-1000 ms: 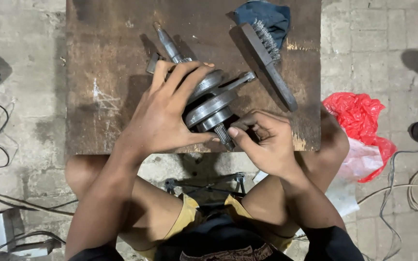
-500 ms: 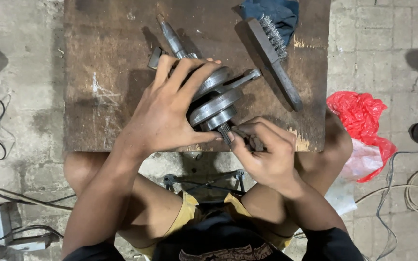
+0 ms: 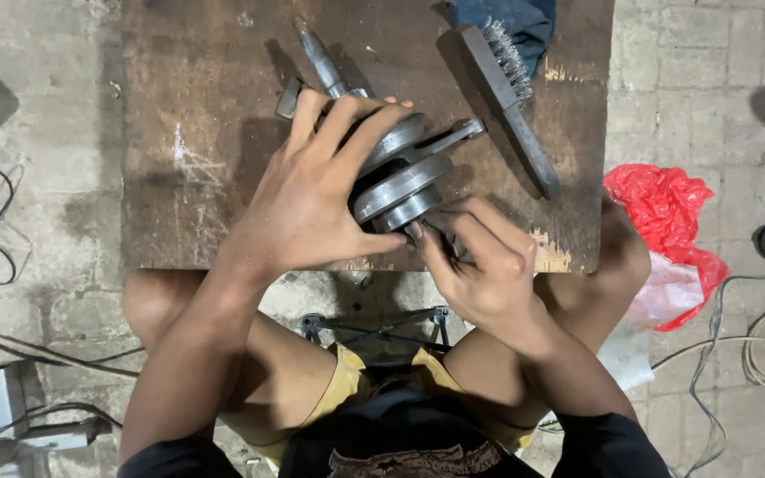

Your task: Cleaning a metal crankshaft by scrubbing it with a wire brush to remove debris or rust.

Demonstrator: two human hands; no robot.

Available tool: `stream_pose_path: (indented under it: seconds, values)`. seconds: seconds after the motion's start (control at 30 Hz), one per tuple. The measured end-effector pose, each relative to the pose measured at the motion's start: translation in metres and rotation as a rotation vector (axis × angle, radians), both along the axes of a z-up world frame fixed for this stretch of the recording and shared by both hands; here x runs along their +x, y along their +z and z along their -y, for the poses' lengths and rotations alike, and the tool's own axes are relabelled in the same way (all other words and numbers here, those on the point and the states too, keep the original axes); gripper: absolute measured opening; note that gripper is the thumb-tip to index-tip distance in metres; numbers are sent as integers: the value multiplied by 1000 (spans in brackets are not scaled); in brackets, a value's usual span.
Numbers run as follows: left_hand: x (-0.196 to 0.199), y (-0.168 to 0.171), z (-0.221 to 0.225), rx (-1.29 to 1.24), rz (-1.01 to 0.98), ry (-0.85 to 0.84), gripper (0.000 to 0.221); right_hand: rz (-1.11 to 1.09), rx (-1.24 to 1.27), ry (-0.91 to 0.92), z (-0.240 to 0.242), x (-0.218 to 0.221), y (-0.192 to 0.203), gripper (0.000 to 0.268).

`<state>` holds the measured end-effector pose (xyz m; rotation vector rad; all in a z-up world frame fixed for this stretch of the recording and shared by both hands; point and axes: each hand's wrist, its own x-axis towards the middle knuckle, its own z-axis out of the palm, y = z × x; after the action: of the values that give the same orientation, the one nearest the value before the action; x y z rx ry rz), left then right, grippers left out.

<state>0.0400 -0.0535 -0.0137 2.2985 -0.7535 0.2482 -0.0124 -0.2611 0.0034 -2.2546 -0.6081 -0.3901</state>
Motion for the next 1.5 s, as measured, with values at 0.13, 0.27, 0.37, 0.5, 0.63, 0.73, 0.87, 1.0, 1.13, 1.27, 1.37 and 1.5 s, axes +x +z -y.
stream_pose_path:
  seconds: [0.13, 0.27, 0.37, 0.5, 0.63, 0.73, 0.87, 1.0, 1.13, 1.27, 1.37, 1.5]
  values:
    - [0, 2, -1, 5, -16, 21, 116, -71, -30, 49, 11, -7, 9, 8]
    - [-1, 5, 1, -14, -2, 10, 113, -24, -55, 34, 6, -3, 9, 8]
    - [0, 9, 2, -5, -13, 8, 113, -23, -26, 25, 2, 2, 4, 9]
    - [1, 5, 1, 19, -31, 23, 117, -106, -49, 83, 13, -5, 17, 8]
    - [-1, 7, 2, 1, -49, 15, 116, -91, -7, 45, 6, -1, 8, 8]
    - [0, 8, 3, 4, -43, 13, 115, -71, -12, 45, 10, -1, 9, 9]
    - [-1, 6, 2, 12, -21, 21, 113, -119, -71, 64, 16, -7, 10, 6]
    - [0, 0, 5, -13, -16, 8, 113, -46, -26, 8, 10, -1, 4, 9]
    - [0, 2, 2, 20, -53, 22, 121, -102, -67, 70, 16, -9, 13, 17]
    - [2, 0, 4, 5, -54, 21, 117, -134, -44, 69, 15, -3, 6, 10]
    - [-1, 7, 5, -4, -28, 23, 118, -97, 7, 45, 6, 0, 9, 8]
    - [-3, 9, 3, -23, -40, 21, 115, -169, 6, 50, 15, -7, 17, 7]
